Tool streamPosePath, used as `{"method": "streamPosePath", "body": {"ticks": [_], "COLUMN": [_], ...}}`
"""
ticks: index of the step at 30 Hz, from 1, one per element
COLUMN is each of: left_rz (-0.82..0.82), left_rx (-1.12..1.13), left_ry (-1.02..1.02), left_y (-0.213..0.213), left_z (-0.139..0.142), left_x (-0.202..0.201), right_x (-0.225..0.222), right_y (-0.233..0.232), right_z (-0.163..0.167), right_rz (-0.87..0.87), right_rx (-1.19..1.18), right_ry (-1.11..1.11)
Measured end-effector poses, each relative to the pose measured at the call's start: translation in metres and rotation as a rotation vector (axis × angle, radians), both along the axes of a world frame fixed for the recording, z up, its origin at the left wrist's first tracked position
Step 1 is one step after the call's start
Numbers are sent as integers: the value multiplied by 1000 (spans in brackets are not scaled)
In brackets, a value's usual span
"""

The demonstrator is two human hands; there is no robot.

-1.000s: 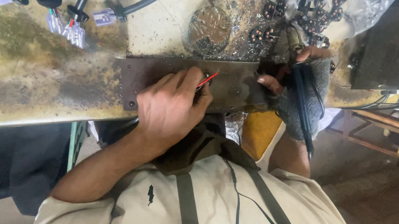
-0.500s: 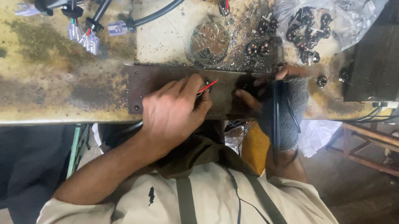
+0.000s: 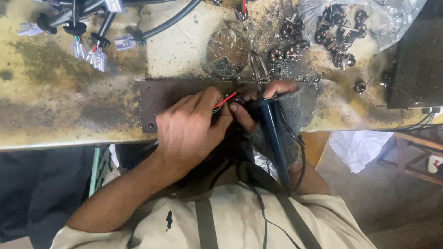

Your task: The person uses a soldering iron to join wires to small black connectors on a metal workbench. They repeatedly pick up connectors, align wires, apply solder, and place the finished units aside.

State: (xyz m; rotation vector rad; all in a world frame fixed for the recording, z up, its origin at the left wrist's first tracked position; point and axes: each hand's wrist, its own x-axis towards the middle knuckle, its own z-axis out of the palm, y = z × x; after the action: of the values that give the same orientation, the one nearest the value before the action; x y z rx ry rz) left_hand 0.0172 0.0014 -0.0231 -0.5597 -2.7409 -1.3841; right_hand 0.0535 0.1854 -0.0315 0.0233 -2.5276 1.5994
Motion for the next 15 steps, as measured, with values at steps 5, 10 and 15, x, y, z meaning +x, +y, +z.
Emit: {"method": "streamPosePath", "body": {"ticks": [5,10,15], "left_rz": [117,-200,96], "left_rx": [-3,-152,-536], "left_ry": [-179,-286,340], "left_y": [-8,-61,-46], "left_z": [20,65,90], "left_x": [1,-30,-71], "right_x": [-3,-3,-3], "right_y": [-14,-10,-3], "right_z": [8,13,12], "right_rz": [-71,-147,-293], "right_rx": [-128,-63,-120], "right_ry": [-2,-33,-131]}}
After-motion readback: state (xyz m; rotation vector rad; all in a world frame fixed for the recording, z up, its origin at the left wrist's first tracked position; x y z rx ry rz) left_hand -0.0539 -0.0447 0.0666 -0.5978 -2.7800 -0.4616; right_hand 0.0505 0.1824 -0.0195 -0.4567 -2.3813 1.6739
